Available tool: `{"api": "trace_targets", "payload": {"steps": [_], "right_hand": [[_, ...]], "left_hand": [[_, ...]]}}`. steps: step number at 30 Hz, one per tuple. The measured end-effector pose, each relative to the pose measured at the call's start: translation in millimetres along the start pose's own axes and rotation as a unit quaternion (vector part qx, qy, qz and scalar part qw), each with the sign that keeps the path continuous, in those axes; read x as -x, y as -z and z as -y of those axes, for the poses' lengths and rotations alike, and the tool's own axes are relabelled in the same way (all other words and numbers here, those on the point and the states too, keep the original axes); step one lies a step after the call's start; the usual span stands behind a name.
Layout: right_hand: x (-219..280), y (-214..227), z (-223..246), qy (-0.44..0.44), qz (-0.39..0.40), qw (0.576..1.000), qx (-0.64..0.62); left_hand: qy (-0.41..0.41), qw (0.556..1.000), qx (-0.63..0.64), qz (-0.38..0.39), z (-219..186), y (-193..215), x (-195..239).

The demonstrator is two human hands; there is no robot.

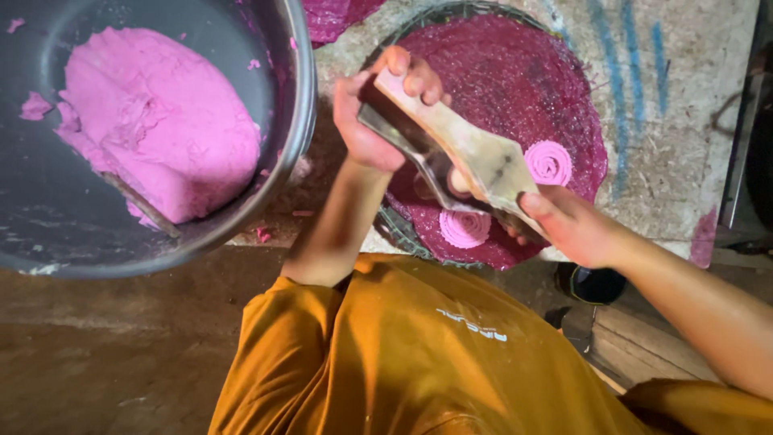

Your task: The person scoops pink dough from a metal bowl and uses a wooden press to form spiral shapes on a dark purple tray. The person repeats this process, filling the tray with multiple spirals.

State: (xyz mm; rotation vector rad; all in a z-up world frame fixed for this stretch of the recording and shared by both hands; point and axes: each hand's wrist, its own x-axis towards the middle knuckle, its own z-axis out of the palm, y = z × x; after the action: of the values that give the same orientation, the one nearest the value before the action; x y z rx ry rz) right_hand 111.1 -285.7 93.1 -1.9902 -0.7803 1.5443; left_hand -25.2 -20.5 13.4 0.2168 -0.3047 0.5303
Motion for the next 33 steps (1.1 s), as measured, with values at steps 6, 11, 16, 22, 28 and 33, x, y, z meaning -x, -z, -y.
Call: {"api": "trace_targets", "payload": {"steps": [6, 11, 16, 22, 28, 33], "right_hand": [[15, 28, 7, -0.013, -0.07, 0.987, 0.143], [-2, 5, 6, 0.07, -0.069, 0.989, 0.108], [19, 4, 1, 0.01, -0.02, 1.0, -0.007], [17, 28, 13, 0.022, -0.093, 0.986, 0.138], [-6, -3, 13, 0.045, -0.055, 0.997, 0.016], [18, -3, 6, -0.026, -0.03, 0.998, -0.041]], "left_hand": [[-0.001, 0.999, 0.042, 0.02, 22, -5, -22], [-0.013, 0.998, -0.042, 0.045, -3, -6, -30], [-0.005, 1.0, -0.012, -0.017, 6, -19, -7], [0.0, 0.999, 0.037, -0.016, 24, -12, -39], [-0.022, 0.998, -0.051, -0.016, -11, -7, -31], [-0.007, 0.996, -0.011, -0.087, 5, -19, -9]]}}
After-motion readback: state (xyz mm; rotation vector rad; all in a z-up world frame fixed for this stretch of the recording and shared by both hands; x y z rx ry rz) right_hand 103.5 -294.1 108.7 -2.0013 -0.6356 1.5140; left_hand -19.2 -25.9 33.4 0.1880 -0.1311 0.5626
